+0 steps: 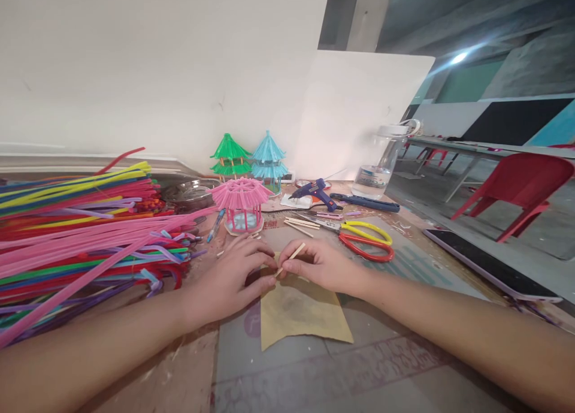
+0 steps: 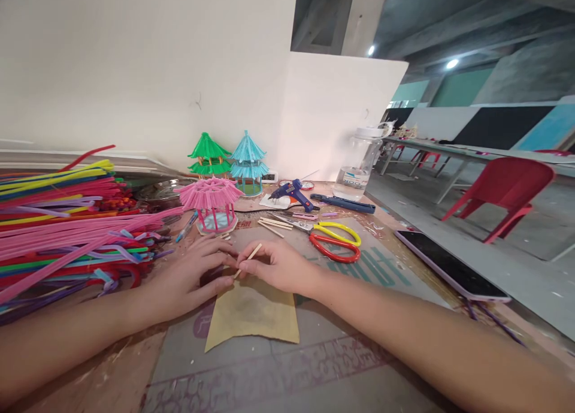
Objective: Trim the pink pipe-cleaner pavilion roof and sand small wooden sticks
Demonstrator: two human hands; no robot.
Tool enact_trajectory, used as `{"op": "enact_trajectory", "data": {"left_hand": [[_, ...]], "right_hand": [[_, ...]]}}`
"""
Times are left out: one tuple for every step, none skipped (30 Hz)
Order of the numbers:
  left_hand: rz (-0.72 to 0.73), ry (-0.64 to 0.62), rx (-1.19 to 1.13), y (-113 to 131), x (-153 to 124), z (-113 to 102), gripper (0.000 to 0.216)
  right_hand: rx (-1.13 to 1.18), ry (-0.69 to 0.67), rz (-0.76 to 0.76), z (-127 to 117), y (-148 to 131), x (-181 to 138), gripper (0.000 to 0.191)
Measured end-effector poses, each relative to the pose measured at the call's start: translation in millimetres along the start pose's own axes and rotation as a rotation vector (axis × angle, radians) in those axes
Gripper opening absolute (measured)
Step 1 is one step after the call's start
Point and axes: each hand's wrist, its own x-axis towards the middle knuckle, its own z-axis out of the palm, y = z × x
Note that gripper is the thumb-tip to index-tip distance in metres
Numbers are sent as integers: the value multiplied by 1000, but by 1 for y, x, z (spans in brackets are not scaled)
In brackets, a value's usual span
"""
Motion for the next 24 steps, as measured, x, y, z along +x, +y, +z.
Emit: {"op": "enact_trajectory", "data": {"left_hand": [[0, -2, -5, 0, 0, 0, 17], [-1, -5, -9, 0, 0, 0, 18], [-4, -9, -13, 0, 0, 0, 18], [-9, -13, -16, 0, 0, 0, 18], [-15, -16, -18, 0, 0, 1, 18], [-20, -19, -18, 0, 0, 1, 18], [-24, -21, -18, -1, 0, 1, 18], [-27, -23, -18, -1, 0, 1, 18], [-28, -23, -18, -1, 0, 1, 18], [-29, -21, -18, -1, 0, 1, 18], [-27, -18, -19, -2, 0, 1, 18], [-24, -13, -20, -2, 0, 1, 18], [-21, -9, -22, -2, 0, 2, 18], [-16, -5, -24, -2, 0, 2, 19], [-13, -2, -27, -2, 0, 2, 19], [-10, -1, -29, -2, 0, 2, 19], [-9, -1, -29, -2, 0, 1, 19], [-7, -1, -28, -2, 0, 1, 18], [-4, 0, -25, -1, 0, 1, 18], [-2, 0, -22, -1, 0, 1, 18], [0, 1, -21, -1, 0, 1, 18], [2, 2, -20, -1, 0, 1, 18], [2, 2, -21, 0, 0, 1, 18], [1, 3, -23, 0, 0, 1, 18]], "right_hand": [[-15, -2, 1, 0, -1, 0, 37], [-28, -5, 2, 0, -1, 0, 37], [-37, -7, 3, 0, -2, -1, 37], [-41, -9, 3, 1, -2, -1, 37], [-43, -10, 5, 1, -2, -1, 37], [-42, -9, 5, 1, -2, -1, 37], [-42, -9, 5, 1, -2, -1, 36], [-45, -9, 4, 1, -1, -1, 36], [-51, -9, 1, 1, -1, -1, 35], [-60, -9, -5, 1, -1, -1, 34], [-69, -10, -11, 1, -1, -1, 32], [-79, -11, -16, 1, -1, -1, 31], [-87, -14, -18, 1, -2, -1, 31], [-90, -14, -18, 0, -2, 0, 30], [-87, -14, -15, 0, -2, 0, 30], [-82, -14, -10, 1, -2, 0, 30], [-75, -15, -3, 1, -2, 0, 30], [-68, -16, 4, 1, -3, -1, 29], [-62, -17, 8, 1, -3, -1, 29], [-59, -18, 10, 1, -2, -1, 28], [-61, -19, 8, 1, -2, -1, 28], [-64, -18, 5, 1, -2, -1, 27], [-68, -16, 0, 1, -2, -1, 27], [-74, -15, -5, 1, -1, -1, 27]]}}
